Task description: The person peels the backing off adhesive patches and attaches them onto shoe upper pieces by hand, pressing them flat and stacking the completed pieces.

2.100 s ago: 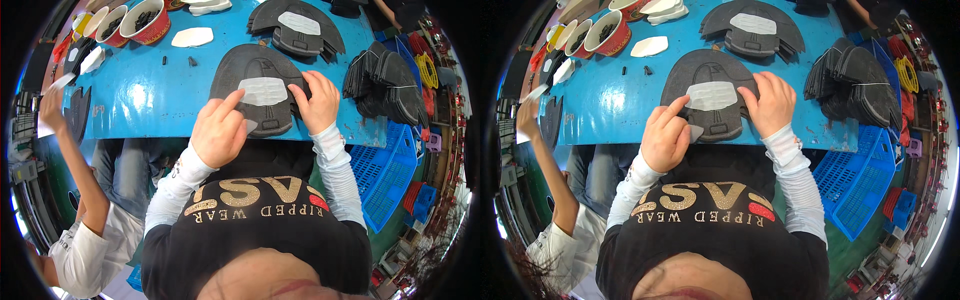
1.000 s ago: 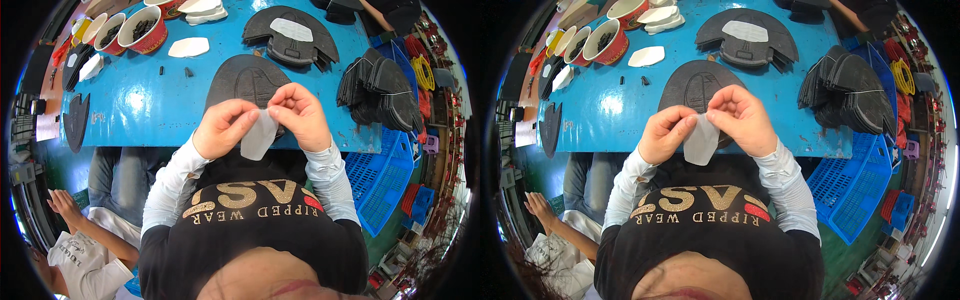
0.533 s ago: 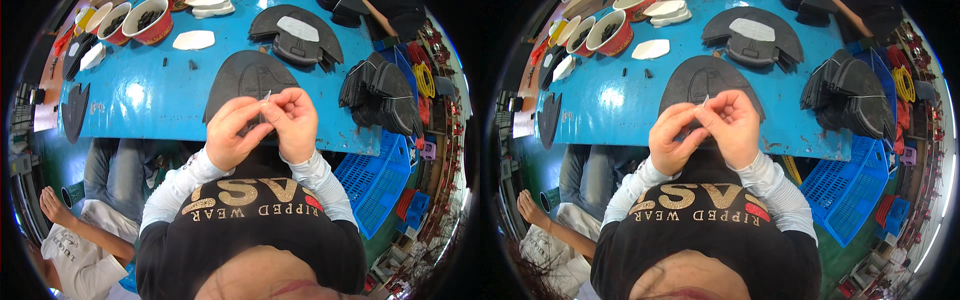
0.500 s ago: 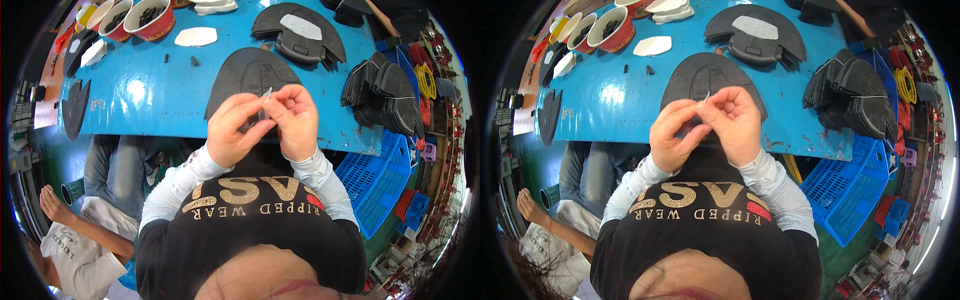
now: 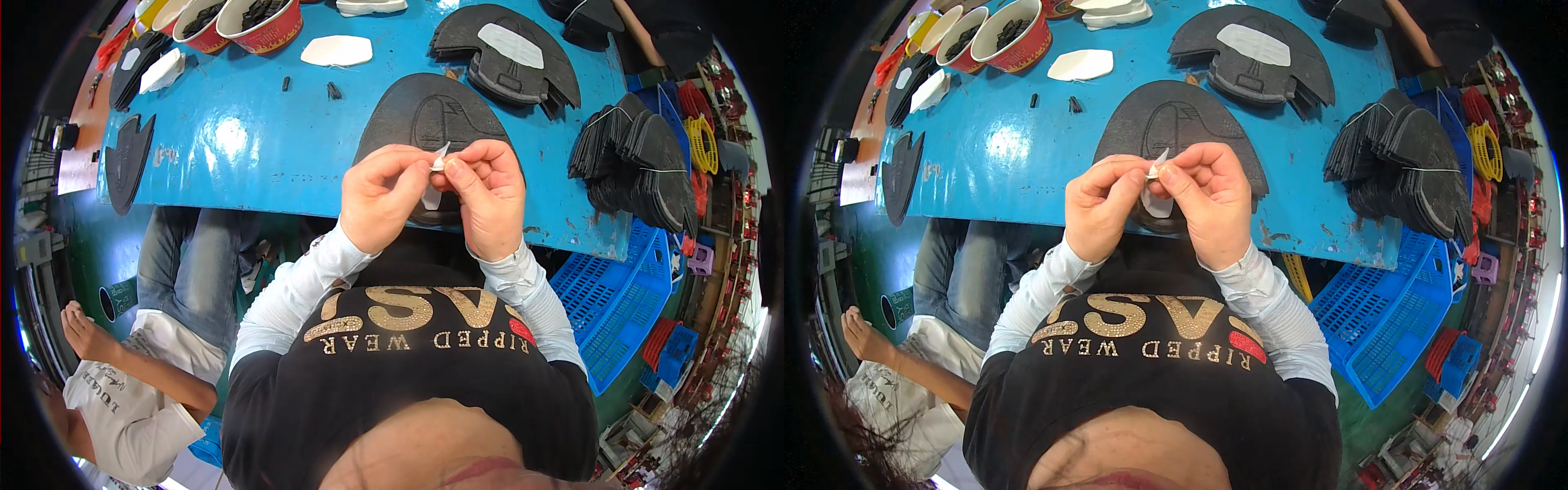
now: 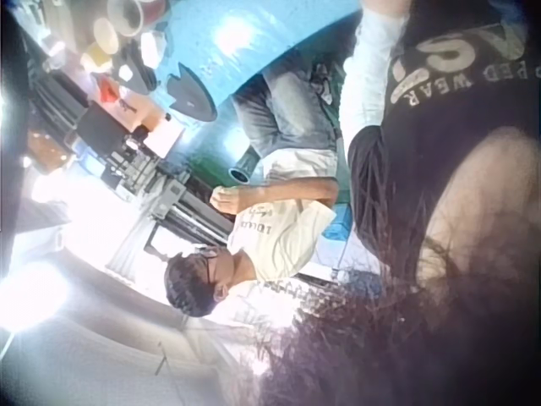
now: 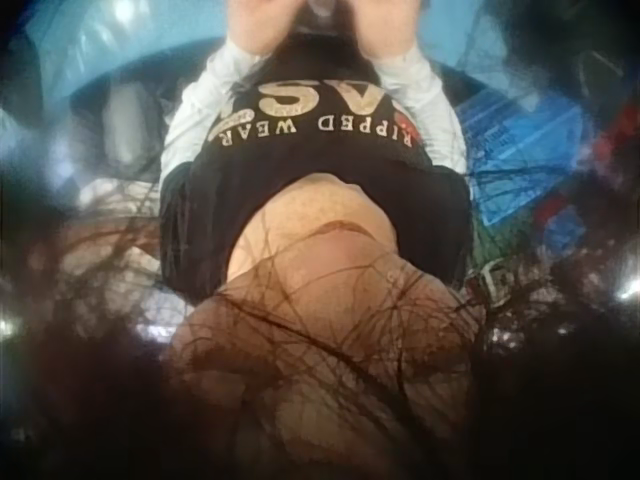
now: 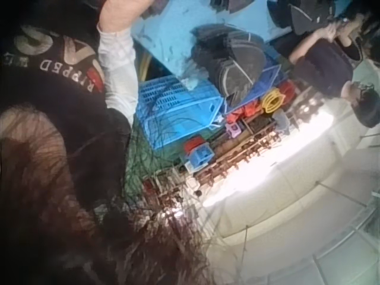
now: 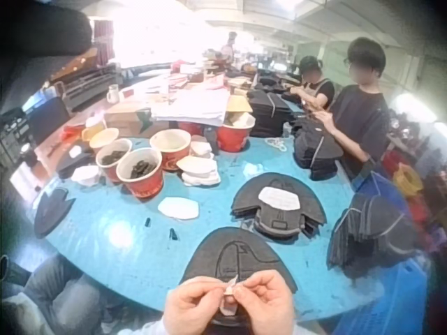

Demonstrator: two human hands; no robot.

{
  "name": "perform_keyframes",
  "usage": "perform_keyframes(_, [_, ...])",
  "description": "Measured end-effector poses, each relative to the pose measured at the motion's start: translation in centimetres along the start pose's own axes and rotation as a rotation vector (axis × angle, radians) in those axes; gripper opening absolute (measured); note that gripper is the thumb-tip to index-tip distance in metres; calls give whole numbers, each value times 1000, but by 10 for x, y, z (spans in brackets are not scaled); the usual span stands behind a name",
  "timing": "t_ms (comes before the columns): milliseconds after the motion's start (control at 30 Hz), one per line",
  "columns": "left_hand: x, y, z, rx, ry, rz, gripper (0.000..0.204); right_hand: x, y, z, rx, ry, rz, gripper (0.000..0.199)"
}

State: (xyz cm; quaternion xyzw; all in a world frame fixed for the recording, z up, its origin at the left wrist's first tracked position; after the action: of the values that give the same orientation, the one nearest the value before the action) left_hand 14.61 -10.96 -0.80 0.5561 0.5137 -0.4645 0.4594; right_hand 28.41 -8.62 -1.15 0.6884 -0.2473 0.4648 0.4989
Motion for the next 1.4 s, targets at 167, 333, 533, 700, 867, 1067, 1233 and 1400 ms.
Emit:
perform_keyframes(167, [-1, 1, 0, 36, -85, 75, 14, 0, 0, 0, -10, 10, -29, 18])
perform_keyframes(333, [-2, 0, 0, -7, -123, 140, 17, 4, 0, 4, -23, -118, 35, 16])
perform_keyframes(533, [-2, -22, 2, -254, -130, 200, 16, 13, -13, 9, -73, -88, -146, 20])
perform_keyframes(700, [-24, 1, 4, -115, 233, -227, 13, 14, 10, -3, 81, 68, 214, 20])
perform_keyframes(867, [-11, -6, 4, -132, 112, -68, 9, 1, -5, 2, -10, 116, 205, 9])
perform_keyframes(1067, [12, -89, -4, -403, -37, 200, 7, 12, -46, 8, -140, -2, -176, 8])
perform_keyframes(1233, [-48, -26, 0, 109, 322, -406, 38, 28, -23, 0, -54, 3, 144, 10])
perform_keyframes(1400, [-67, -2, -19, 329, 27, -641, 33, 46, -8, -7, 168, 106, 188, 12])
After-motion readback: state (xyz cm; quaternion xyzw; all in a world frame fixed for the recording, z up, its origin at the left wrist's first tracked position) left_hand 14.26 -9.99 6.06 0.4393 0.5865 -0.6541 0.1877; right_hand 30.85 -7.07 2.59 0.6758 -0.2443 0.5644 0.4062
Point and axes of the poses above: each hand's wrist, its own z-axis away from the middle knuckle, its own y-axis out of the palm, x = y × z, the point moved 6 cm from there along -z, towards the middle knuckle, and after that the axes turned 9 degrees about x, right-handed, at the moved point
